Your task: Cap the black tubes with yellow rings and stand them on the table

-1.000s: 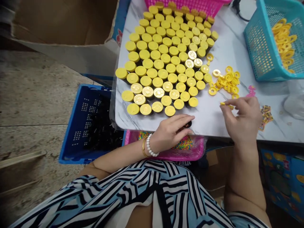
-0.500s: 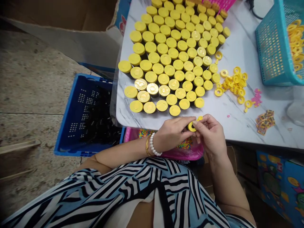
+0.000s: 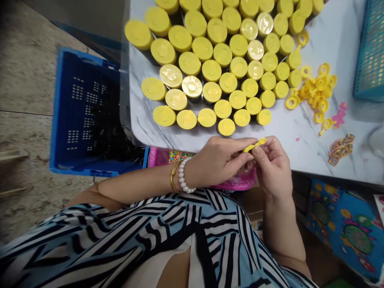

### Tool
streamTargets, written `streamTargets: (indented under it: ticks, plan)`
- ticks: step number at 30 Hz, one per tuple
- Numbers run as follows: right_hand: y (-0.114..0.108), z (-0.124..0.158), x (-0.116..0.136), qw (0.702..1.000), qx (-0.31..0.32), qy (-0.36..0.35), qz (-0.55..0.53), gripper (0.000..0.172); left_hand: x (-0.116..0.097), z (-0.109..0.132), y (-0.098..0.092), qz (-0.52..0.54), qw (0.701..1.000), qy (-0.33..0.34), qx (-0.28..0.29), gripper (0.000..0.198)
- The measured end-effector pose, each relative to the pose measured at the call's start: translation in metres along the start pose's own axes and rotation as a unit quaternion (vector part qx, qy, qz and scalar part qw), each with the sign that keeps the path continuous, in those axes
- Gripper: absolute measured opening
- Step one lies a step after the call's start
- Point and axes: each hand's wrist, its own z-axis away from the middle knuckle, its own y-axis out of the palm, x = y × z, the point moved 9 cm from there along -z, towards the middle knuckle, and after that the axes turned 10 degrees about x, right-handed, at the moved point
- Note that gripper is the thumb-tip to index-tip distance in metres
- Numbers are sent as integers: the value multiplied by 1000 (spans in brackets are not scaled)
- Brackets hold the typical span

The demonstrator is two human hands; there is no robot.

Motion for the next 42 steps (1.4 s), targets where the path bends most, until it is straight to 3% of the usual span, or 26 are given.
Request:
streamTargets:
  ticks: [7, 12, 16, 20, 23, 25, 28, 30, 37, 40, 42]
  plan:
    - [-2, 3, 6, 999, -36, -28, 23, 23, 3, -4, 4, 6, 998, -25, 51, 23]
    - [-5, 5, 5, 994, -83, -60, 43, 32, 1, 8, 9, -54, 997, 23, -42, 36]
    - [-13, 18, 15, 969, -157, -146, 124, 28, -1, 16, 19, -125, 986, 65, -91, 33]
    - [-4, 25, 23, 956, -110, -183, 203, 27, 3, 13, 23, -121, 989, 52, -65, 29]
    - [-9, 21, 30, 947, -126, -172, 239, 29, 9, 8, 21, -94, 995, 24, -29, 26]
    - [-12, 10, 28, 959, -112, -130, 227, 28, 12, 5, 18, -82, 996, 5, -17, 26]
    - [-6, -8, 18, 981, -21, -39, 189, 38, 10, 2, 16, -70, 997, 8, -6, 24]
    - [-4, -13, 20, 981, 9, -28, 194, 39, 9, 0, 17, -68, 998, 14, -1, 24]
    - [-7, -10, 9, 982, 15, -5, 186, 45, 16, -4, 21, -83, 996, 4, -14, 23]
    - [-6, -2, 11, 974, 5, -44, 224, 50, 16, -7, 23, -100, 995, 21, -22, 15]
    - [-12, -1, 18, 964, -18, -76, 253, 51, 15, -6, 20, -120, 991, 42, -44, 23]
